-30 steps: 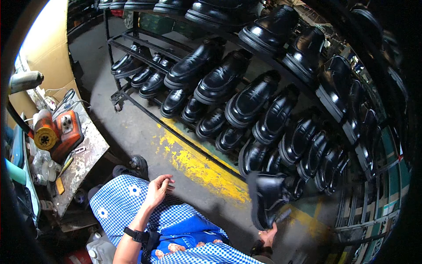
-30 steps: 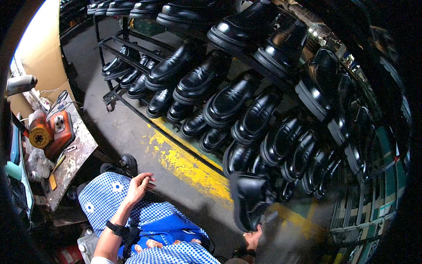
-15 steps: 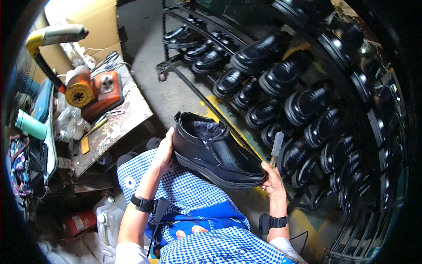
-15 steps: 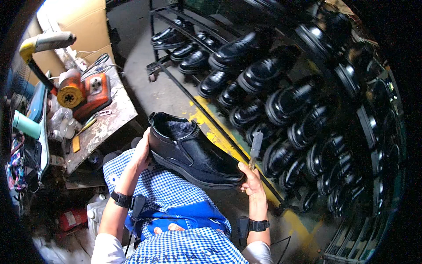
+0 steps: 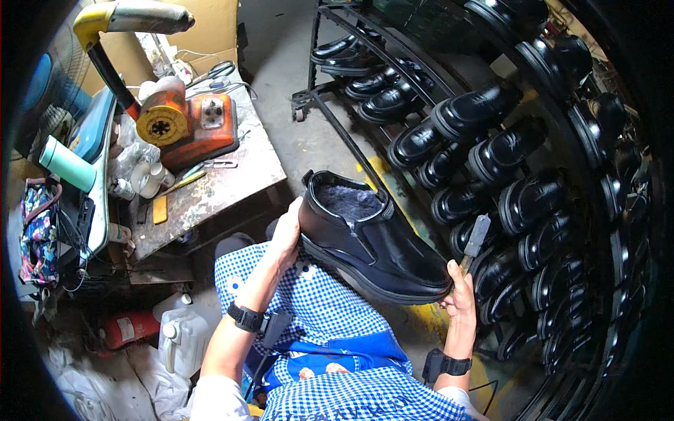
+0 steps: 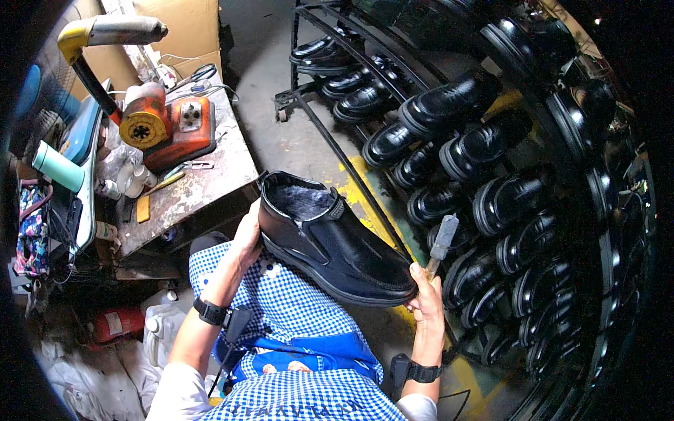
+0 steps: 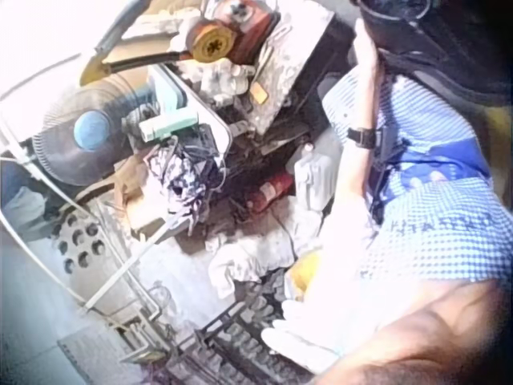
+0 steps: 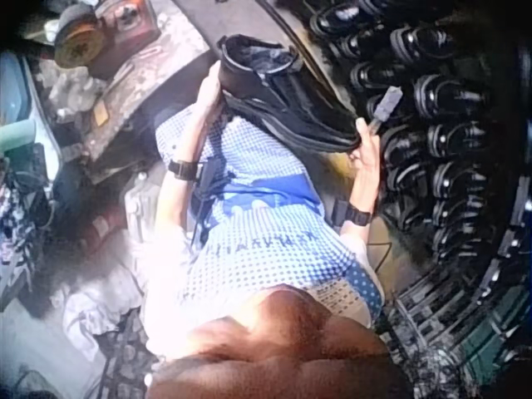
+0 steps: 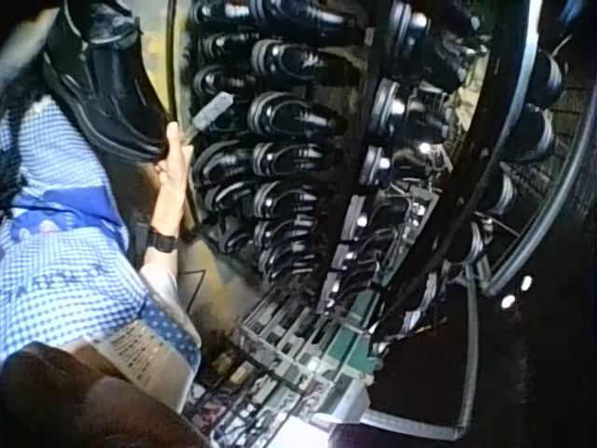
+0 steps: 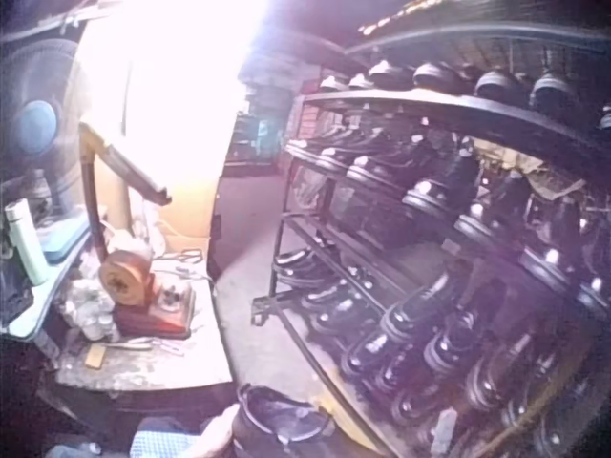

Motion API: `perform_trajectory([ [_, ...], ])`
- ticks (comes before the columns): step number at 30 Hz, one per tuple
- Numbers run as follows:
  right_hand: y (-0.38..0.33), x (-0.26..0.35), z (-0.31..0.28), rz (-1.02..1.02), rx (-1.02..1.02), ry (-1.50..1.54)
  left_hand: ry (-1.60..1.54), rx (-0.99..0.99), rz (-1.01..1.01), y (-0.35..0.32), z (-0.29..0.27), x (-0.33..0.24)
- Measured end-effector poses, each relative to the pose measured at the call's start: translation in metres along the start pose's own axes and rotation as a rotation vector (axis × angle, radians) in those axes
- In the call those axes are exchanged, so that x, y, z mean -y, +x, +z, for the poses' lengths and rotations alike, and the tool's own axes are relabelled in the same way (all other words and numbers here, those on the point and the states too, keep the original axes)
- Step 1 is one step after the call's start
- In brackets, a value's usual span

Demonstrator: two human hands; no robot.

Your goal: The person takes shoes from a rack, rubs their surfaces and soles with a handheld tool, and places them back on the rack.

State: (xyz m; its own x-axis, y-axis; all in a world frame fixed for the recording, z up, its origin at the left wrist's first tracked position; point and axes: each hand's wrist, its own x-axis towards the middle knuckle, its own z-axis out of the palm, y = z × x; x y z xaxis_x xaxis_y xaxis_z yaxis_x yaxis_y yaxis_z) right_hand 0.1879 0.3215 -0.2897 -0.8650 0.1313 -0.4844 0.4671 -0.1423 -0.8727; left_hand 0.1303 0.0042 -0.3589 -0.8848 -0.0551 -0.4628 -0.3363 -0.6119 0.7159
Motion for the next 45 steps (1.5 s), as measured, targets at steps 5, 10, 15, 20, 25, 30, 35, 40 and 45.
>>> perform_trajectory([
  [5,-0.002,-0.001,-0.007,0.010,0.181,0.005,0.023,-0.012,0.043,0.001,0.002,0.000],
  [10,-0.002,-0.008,0.012,0.015,0.179,0.144,0.038,-0.035,0.133,0.013,-0.011,0.002],
  [15,0.014,0.014,0.067,-0.134,0.059,0.098,0.587,-0.361,0.637,0.005,0.000,0.005],
  [20,0.074,0.029,0.147,-0.473,-0.019,-0.033,1.062,-0.343,0.850,-0.017,-0.013,0.014],
  [25,0.124,0.068,0.232,-0.755,-0.038,-0.147,1.152,-0.339,0.895,-0.026,-0.017,0.008],
  [30,0.131,0.117,0.323,-0.839,-0.003,-0.142,1.118,-0.315,0.804,-0.027,-0.025,0.004],
  [35,0.162,0.137,0.380,-0.887,-0.094,-0.227,1.062,-0.282,0.795,-0.022,-0.028,0.002],
  [40,0.159,0.145,0.421,-0.973,-0.129,-0.238,1.036,-0.219,0.745,-0.019,-0.027,-0.001],
  [45,0.170,0.147,0.432,-0.912,-0.016,-0.149,1.054,-0.169,0.731,-0.018,-0.028,0.001],
])
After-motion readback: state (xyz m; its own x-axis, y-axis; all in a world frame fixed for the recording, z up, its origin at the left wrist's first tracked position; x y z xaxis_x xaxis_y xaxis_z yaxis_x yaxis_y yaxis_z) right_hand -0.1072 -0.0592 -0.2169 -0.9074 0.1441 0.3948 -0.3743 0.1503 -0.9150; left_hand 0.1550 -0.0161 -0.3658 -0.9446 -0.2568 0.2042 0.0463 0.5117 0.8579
